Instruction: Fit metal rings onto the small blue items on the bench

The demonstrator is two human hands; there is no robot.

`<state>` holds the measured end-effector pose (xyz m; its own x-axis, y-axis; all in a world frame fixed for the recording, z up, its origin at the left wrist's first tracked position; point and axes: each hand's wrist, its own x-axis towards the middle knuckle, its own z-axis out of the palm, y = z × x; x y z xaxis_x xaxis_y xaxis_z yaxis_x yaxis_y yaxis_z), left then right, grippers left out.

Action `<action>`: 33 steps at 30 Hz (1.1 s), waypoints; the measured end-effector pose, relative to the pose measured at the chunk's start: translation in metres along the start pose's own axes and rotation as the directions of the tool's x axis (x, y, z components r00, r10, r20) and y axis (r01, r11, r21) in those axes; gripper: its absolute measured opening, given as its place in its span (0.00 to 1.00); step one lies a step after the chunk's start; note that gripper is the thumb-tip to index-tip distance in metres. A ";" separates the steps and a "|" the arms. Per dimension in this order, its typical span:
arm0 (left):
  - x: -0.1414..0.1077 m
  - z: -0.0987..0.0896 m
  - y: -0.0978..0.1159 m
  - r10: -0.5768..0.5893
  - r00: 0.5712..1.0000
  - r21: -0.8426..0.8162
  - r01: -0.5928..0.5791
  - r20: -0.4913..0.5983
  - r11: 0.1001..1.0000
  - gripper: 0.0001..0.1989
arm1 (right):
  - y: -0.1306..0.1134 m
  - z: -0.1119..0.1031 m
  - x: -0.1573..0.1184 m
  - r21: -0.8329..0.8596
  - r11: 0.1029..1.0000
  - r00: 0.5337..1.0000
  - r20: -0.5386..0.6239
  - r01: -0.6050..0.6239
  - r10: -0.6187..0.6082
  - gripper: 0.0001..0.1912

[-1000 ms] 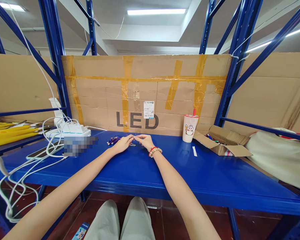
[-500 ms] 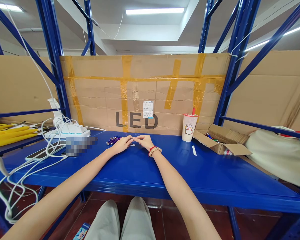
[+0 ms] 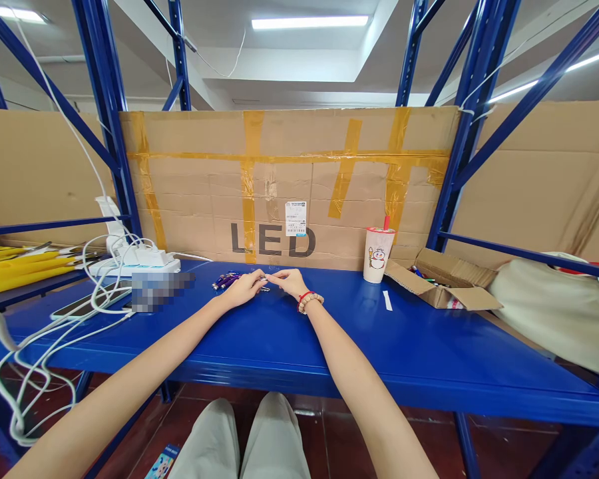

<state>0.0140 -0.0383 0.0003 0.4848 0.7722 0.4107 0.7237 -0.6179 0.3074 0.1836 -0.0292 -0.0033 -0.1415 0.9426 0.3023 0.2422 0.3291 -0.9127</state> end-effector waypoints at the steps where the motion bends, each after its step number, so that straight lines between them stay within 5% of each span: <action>1: 0.000 0.000 0.000 -0.002 1.000 -0.001 0.002 -0.001 1.000 0.11 | -0.001 0.000 0.000 0.004 1.000 1.000 -0.001 -0.010 0.010 0.21; 10: 0.001 0.002 -0.001 0.019 0.999 -0.077 -0.021 -0.031 0.997 0.12 | -0.003 0.001 -0.004 0.052 0.995 0.996 0.000 -0.090 0.090 0.24; 33: 0.005 0.009 -0.006 0.025 0.998 -0.137 -0.033 -0.060 0.990 0.14 | 0.000 0.002 0.000 0.099 0.993 0.998 0.001 -0.065 0.065 0.24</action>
<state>0.0161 -0.0295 -0.0070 0.4727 0.7463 0.4686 0.6335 -0.6574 0.4081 0.1815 -0.0295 -0.0040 -0.1269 0.9619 0.2422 0.1543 0.2603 -0.9531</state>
